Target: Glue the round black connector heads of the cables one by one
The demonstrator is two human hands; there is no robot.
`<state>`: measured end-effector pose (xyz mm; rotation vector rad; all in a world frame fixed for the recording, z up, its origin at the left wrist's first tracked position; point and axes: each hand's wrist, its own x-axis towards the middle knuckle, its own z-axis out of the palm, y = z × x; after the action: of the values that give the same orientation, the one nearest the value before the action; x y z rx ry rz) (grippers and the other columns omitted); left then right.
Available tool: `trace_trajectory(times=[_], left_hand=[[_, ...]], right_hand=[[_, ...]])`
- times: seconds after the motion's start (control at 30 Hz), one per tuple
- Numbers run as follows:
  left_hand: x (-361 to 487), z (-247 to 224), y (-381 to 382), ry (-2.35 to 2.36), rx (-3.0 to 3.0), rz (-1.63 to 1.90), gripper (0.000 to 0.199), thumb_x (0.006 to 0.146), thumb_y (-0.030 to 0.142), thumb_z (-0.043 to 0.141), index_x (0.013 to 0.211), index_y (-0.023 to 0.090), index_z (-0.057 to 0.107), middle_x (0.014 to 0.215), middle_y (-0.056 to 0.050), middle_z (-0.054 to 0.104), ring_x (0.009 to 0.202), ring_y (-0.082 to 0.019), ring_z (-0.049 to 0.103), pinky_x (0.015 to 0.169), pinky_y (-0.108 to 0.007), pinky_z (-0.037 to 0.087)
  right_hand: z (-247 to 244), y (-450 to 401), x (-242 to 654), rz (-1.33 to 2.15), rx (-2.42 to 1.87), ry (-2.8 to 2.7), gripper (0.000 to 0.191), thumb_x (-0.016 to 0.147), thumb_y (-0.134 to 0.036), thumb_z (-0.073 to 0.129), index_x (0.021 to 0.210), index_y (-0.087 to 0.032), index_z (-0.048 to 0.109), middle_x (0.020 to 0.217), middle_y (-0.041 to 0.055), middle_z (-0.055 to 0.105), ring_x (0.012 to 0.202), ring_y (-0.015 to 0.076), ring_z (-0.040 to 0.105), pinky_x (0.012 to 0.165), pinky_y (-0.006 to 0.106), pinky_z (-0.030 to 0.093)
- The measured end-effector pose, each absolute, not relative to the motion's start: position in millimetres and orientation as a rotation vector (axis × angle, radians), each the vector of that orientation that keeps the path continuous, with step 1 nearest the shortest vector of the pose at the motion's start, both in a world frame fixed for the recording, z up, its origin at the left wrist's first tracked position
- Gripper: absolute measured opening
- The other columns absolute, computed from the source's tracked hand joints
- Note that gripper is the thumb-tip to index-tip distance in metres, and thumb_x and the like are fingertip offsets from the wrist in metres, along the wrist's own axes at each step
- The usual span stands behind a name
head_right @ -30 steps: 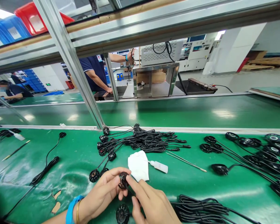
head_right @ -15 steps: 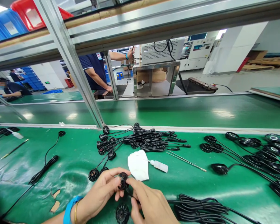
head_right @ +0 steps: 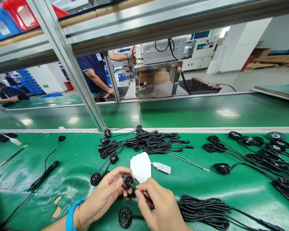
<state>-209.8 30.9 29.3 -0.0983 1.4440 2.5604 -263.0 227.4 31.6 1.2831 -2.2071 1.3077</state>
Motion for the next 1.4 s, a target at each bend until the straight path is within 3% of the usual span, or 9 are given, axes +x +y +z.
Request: trace_trajectory(times=[0.13, 0.27, 0.47, 0.67, 0.87, 1.23, 1.4], left_hand=[[-208.9, 29.0, 33.0, 1.442, -0.059, 2.583, 0.03, 0.094, 0.024, 0.063, 0.124, 0.016, 0.061, 0.117, -0.011, 0.06, 0.099, -0.016, 0.06, 0.088, -0.031, 0.047], [-208.6, 26.8, 33.2, 1.334, -0.055, 2.605, 0.031, 0.095, 0.022, 0.061, 0.125, 0.014, 0.061, 0.114, -0.013, 0.062, 0.097, -0.017, 0.061, 0.091, -0.034, 0.047], [-208.9, 25.8, 33.4, 1.282, -0.133, 2.535, 0.035, 0.095, 0.028, 0.061, 0.124, 0.009, 0.063, 0.099, -0.013, 0.064, 0.082, -0.016, 0.065, 0.074, -0.026, 0.046], [-209.9, 27.4, 34.2, 1.314, -0.17, 2.518, 0.037, 0.093, 0.033, 0.065, 0.122, 0.01, 0.066, 0.096, -0.011, 0.063, 0.079, -0.013, 0.064, 0.07, -0.022, 0.047], [-211.0, 22.6, 32.9, 1.283, -0.195, 2.446, 0.048, 0.095, 0.048, 0.058, 0.108, 0.004, 0.07, 0.077, -0.009, 0.059, 0.056, -0.009, 0.059, 0.049, -0.017, 0.046], [-211.1, 18.2, 33.2, 1.233, -0.295, 2.347, 0.059, 0.087, 0.062, 0.061, 0.088, 0.003, 0.065, 0.069, -0.011, 0.063, 0.045, -0.009, 0.058, 0.037, -0.013, 0.039], [-211.7, 19.1, 31.0, 1.287, -0.31, 2.353, 0.061, 0.089, 0.063, 0.058, 0.095, 0.003, 0.064, 0.072, -0.011, 0.063, 0.047, -0.009, 0.057, 0.038, -0.014, 0.038]], right_hand=[[35.2, 226.5, -261.6, 1.343, 1.209, -2.224, 0.011, 0.096, -0.011, 0.051, 0.088, -0.019, 0.052, 0.07, -0.0025, 0.051, 0.056, 0.0061, 0.047, 0.054, 0.019, 0.039], [29.8, 228.2, -262.4, 1.264, 1.216, -2.212, 0.009, 0.094, -0.01, 0.054, 0.089, -0.018, 0.053, 0.069, -0.0026, 0.05, 0.055, 0.0053, 0.047, 0.053, 0.019, 0.037], [29.7, 228.5, -262.1, 1.277, 1.251, -2.174, 0.011, 0.091, -0.007, 0.056, 0.092, -0.018, 0.055, 0.071, -0.0025, 0.053, 0.057, 0.005, 0.049, 0.055, 0.018, 0.039], [35.1, 226.5, -261.7, 1.416, 1.209, -2.201, 0.012, 0.094, -0.008, 0.053, 0.09, -0.019, 0.055, 0.071, -0.0029, 0.052, 0.058, 0.0046, 0.049, 0.055, 0.016, 0.039], [30.2, 228.5, -263.4, 1.3, 1.308, -2.126, 0.015, 0.091, -0.004, 0.055, 0.1, -0.017, 0.057, 0.08, 0.0021, 0.057, 0.069, 0.0087, 0.053, 0.061, 0.021, 0.042], [29.6, 230.3, -268.8, 1.153, 1.401, -2.107, 0.024, 0.092, -0.004, 0.055, 0.112, -0.016, 0.06, 0.086, 0.0055, 0.059, 0.076, 0.0127, 0.054, 0.065, 0.025, 0.043], [33.3, 233.4, -270.0, 0.975, 1.419, -2.109, 0.024, 0.093, -0.004, 0.051, 0.112, -0.014, 0.062, 0.085, 0.0062, 0.058, 0.074, 0.0136, 0.05, 0.064, 0.026, 0.04]])
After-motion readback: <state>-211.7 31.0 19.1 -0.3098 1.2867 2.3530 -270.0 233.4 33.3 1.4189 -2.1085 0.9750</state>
